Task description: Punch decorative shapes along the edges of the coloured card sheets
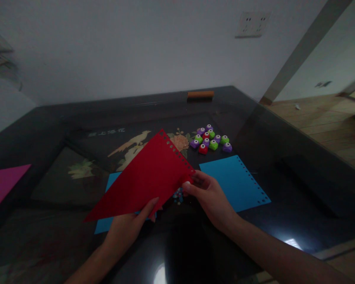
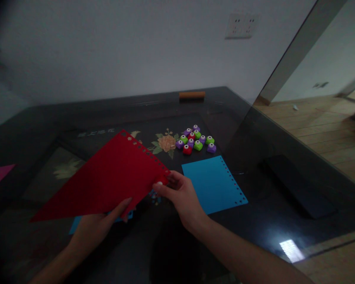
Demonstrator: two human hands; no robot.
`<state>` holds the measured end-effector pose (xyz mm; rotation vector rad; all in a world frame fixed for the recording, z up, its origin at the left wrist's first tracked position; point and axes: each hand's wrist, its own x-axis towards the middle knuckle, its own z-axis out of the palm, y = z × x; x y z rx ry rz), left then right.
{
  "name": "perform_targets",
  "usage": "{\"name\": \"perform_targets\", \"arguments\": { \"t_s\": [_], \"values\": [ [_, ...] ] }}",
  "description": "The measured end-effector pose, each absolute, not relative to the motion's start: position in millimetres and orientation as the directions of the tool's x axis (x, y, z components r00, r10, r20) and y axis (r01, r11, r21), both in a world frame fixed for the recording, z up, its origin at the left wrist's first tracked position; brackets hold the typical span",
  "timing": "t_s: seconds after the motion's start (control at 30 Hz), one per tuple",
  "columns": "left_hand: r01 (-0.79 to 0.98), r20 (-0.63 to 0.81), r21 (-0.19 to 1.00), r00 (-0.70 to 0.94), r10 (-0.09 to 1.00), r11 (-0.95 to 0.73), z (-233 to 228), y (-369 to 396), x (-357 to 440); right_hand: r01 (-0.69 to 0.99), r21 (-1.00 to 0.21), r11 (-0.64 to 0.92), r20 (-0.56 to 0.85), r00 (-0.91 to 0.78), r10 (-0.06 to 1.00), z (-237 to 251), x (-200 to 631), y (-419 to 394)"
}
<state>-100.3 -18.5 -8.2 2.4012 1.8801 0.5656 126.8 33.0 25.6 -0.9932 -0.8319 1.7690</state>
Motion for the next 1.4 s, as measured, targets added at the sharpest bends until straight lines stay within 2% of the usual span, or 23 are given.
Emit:
{"name": "perform_targets", "arguments": {
  "t_s": [0.17, 0.37, 0.57, 1.07, 1.4],
  "values": [
    [0.932, 0.233, 0.227, 0.230, 0.945, -0.283, -3.3, -17.9, -102.2, -0.379, -0.859, -0.344, -0.259, -0.257, 0.931, 26.3, 126.2, 33.4],
    [0.932, 0.264, 0.278, 0.158, 0.951, -0.232, -5.4, -19.2, -95.7, -0.358, -0.870, -0.340, -0.258, -0.257, 0.931, 25.7, 127.2, 33.0],
    [0.921, 0.243, 0.308, 0.167, 0.956, -0.240, -6.7, -19.6, -96.6, -0.370, -0.864, -0.342, -0.260, -0.254, 0.932, 26.0, 127.1, 32.7],
    [0.923, 0.231, 0.268, 0.217, 0.949, -0.276, -0.9, -18.0, -98.4, -0.372, -0.868, -0.328, -0.239, -0.266, 0.934, 25.5, 126.6, 32.5],
    [0.918, 0.249, 0.298, 0.190, 0.950, -0.262, -2.9, -17.8, -96.0, -0.378, -0.868, -0.322, -0.230, -0.269, 0.935, 23.1, 127.3, 33.1]
  ]
}}
